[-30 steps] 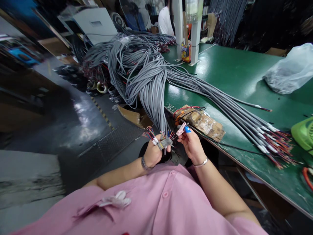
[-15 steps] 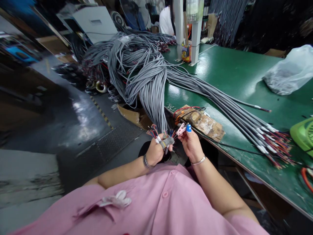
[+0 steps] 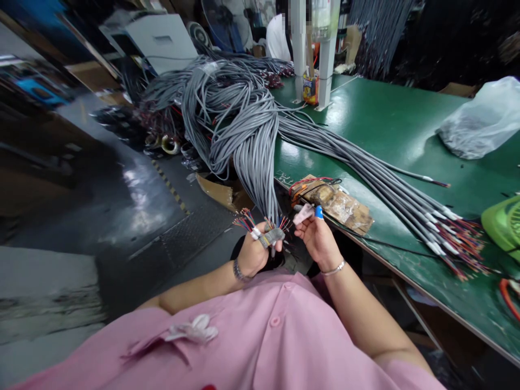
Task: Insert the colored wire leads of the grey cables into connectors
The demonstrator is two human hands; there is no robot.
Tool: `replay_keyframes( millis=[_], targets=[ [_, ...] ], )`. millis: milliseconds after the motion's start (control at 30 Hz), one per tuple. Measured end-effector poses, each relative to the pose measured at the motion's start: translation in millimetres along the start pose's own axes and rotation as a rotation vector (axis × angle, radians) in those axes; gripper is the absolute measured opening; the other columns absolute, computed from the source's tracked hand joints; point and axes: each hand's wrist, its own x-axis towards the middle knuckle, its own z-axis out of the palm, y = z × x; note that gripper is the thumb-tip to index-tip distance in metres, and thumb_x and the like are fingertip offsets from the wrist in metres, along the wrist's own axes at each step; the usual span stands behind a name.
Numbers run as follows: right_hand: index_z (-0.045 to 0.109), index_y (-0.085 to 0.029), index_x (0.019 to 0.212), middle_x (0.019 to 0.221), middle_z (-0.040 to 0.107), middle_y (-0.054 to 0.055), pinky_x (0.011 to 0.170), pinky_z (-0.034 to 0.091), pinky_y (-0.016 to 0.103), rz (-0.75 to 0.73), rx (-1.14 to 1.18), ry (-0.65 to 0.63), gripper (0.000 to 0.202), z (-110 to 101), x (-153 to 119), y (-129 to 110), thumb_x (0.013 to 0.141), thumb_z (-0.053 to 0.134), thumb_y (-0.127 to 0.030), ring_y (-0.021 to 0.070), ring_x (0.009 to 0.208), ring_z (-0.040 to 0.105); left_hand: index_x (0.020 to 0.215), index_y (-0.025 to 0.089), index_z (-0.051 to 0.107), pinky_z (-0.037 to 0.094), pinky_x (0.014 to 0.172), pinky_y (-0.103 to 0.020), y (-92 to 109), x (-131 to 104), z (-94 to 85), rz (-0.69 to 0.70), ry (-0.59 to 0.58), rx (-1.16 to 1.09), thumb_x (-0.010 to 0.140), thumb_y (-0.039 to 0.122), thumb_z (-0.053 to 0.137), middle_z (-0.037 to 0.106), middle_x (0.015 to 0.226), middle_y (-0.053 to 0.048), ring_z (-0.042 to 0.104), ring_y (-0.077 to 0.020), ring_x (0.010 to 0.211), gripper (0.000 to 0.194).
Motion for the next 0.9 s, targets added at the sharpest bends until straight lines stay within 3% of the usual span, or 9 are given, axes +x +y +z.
replay_keyframes(
  millis=[167, 400, 500, 633, 900],
  targets=[
    [0.069, -0.021, 0.084, 0.081, 0.069, 0.002, 0.057, 0.048, 0.023, -0.098, -0.086, 0.019, 0.029, 6.9, -3.9, 0.0, 0.079, 0.070, -0.050, 0.0113, 0.064, 0.056, 0.064, 0.016, 0.062, 0.032, 0.045, -0.023, 2.3, 2.0, 5.8, 0.001, 0.043, -0.032, 0.073, 0.041, 0.071, 0.059, 0.049, -0.001, 0.048, -0.0099, 0.045, 0.028],
    [0.063, -0.020, 0.076, 0.067, 0.060, -0.002, 0.054, 0.047, 0.023, -0.106, -0.086, 0.093, 0.033, 4.6, -0.7, 4.4, 0.074, 0.074, -0.051, 0.0103, 0.058, 0.052, 0.065, 0.016, 0.063, 0.032, 0.044, -0.023, 1.5, 5.1, 8.8, -0.008, 0.048, -0.026, 0.074, 0.041, 0.070, 0.061, 0.050, -0.001, 0.048, -0.0097, 0.044, 0.028],
    [0.059, -0.021, 0.071, 0.060, 0.055, -0.004, 0.053, 0.045, 0.022, -0.189, -0.115, 0.155, 0.032, 0.3, 1.7, 8.6, 0.075, 0.076, -0.048, 0.0087, 0.053, 0.048, 0.065, 0.016, 0.062, 0.032, 0.044, -0.023, -0.6, 6.1, 8.5, -0.010, 0.049, -0.038, 0.075, 0.039, 0.070, 0.060, 0.050, -0.001, 0.048, -0.0095, 0.043, 0.027],
    [0.062, -0.021, 0.072, 0.062, 0.058, -0.002, 0.055, 0.044, 0.024, -0.330, -0.210, 0.216, 0.036, -2.3, 3.0, 14.1, 0.082, 0.064, -0.056, 0.0097, 0.054, 0.049, 0.066, 0.016, 0.062, 0.032, 0.045, -0.024, -3.3, 6.2, 7.7, -0.021, 0.031, -0.026, 0.075, 0.040, 0.070, 0.060, 0.049, 0.000, 0.049, -0.0101, 0.045, 0.026],
    [0.069, -0.020, 0.082, 0.074, 0.065, 0.001, 0.053, 0.048, 0.022, -0.143, -0.064, 0.032, 0.042, 4.3, 6.8, 9.6, 0.077, 0.067, -0.062, 0.0096, 0.058, 0.051, 0.069, 0.015, 0.063, 0.033, 0.046, -0.024, -6.6, 6.4, 8.0, -0.001, 0.019, -0.009, 0.078, 0.039, 0.069, 0.060, 0.051, -0.001, 0.050, -0.0102, 0.046, 0.026]
  ],
)
